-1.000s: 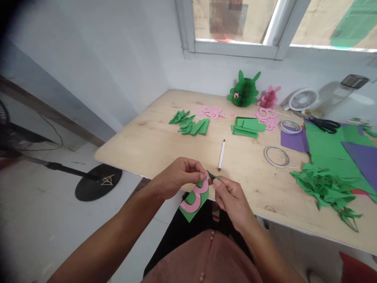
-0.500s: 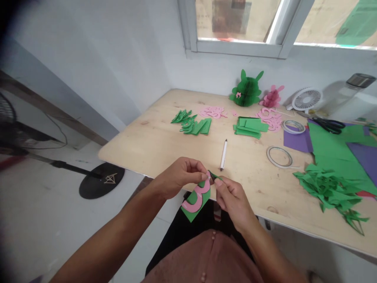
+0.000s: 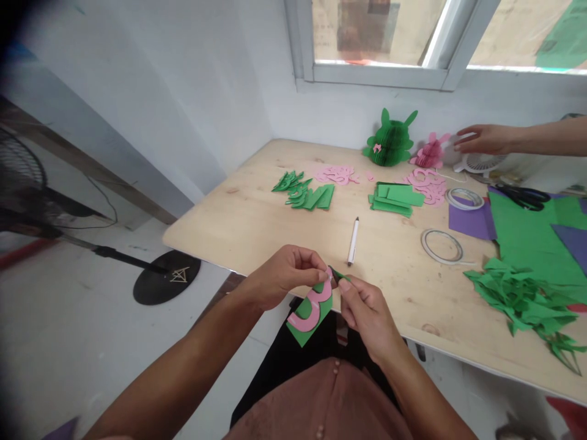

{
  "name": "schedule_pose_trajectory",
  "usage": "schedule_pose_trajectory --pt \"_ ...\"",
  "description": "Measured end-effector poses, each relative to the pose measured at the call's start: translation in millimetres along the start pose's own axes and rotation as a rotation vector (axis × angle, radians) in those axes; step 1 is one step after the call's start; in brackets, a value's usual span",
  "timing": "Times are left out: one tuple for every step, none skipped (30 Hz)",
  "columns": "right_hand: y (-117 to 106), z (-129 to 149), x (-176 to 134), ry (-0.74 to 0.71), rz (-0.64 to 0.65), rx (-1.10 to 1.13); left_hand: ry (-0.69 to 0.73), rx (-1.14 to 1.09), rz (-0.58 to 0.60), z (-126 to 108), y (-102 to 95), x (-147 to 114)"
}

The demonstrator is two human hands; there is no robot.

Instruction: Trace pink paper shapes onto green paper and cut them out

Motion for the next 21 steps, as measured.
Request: schedule_pose_trajectory --pt "0.2 -0.2 0.0 -0.002 0.000 0.001 -0.002 -0.002 0.001 0.2 -0.1 -0.2" --pt "0.4 -0.4 -0.1 -0.002 0.000 0.005 -0.003 -0.005 0.000 0.4 -0.2 -0.3" --pt "0.6 -0.6 -0.1 -0.003 0.000 0.009 -0.003 -0.010 -0.001 0.4 -0.3 -0.5" --pt "0.7 -0.8 -0.1 -0.004 0.000 0.015 -0.002 -0.014 -0.003 0.5 -0.5 -0.7" --pt "0.8 -1.3 0.0 -0.003 -0.001 0.019 0.001 -0.020 -0.007 0.4 -0.7 -1.0" --pt "0.8 -1.8 0.1 0.000 -0.001 0.022 0.002 -0.024 -0.010 0.5 -0.9 -1.3" --pt "0.8 -2.4 0.3 0.001 -0.001 0.024 0.003 -0.028 -0.012 0.5 -1.0 -1.6" --pt "0.7 -2.9 0.4 0.003 -0.002 0.025 0.005 -0.032 -0.014 0.5 -1.1 -1.8" --pt "0.7 -3.5 0.5 0.006 -0.002 0.025 0.006 -0.038 -0.016 0.5 -1.2 -2.1" --pt "0.7 -3.9 0.6 0.009 -0.002 0.025 0.007 -0.043 -0.017 0.5 -1.3 -2.4" --pt "0.8 -4.1 0.5 0.012 -0.002 0.023 0.008 -0.047 -0.019 0.5 -1.4 -2.7" --pt "0.9 -4.1 0.4 0.012 -0.001 0.022 0.009 -0.050 -0.021 0.5 -1.5 -2.9" --pt "1.0 -3.7 0.2 0.010 -0.002 0.018 0.011 -0.054 -0.023 0.4 -1.7 -3.1" --pt "1.2 -3.2 -0.1 0.007 -0.001 0.014 0.011 -0.056 -0.024 0.5 -1.8 -3.3" --pt "1.3 -2.5 -0.3 0.005 -0.001 0.010 0.012 -0.058 -0.025 0.6 -1.9 -3.5" --pt "1.3 -1.8 -0.5 0.002 -0.003 0.007 0.013 -0.060 -0.026 0.7 -2.0 -3.7" --pt "1.4 -1.2 -0.5 0.001 -0.005 0.004 0.015 -0.060 -0.027 0.7 -2.2 -3.8" --pt "1.4 -0.6 -0.5 0.001 -0.009 -0.001 0.017 -0.060 -0.028 0.7 -2.3 -4.0" --pt "1.4 0.0 -0.3 0.001 -0.012 -0.007 0.021 -0.059 -0.028 0.5 -2.6 -4.2" --pt "1.2 0.6 0.0 -0.001 -0.017 -0.014 0.025 -0.060 -0.027 0.1 -2.8 -4.3" --pt "1.0 1.1 0.3 -0.004 -0.021 -0.018 0.031 -0.062 -0.026 -0.4 -3.1 -4.6"
Point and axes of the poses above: each hand's wrist, its own x-axis towards the middle knuckle, its own y-axis out of the palm, z = x × y, the point moved 8 cm from there along x, towards the middle knuckle, and after that the axes turned 3 degrees about -z, right-handed, at the moved point
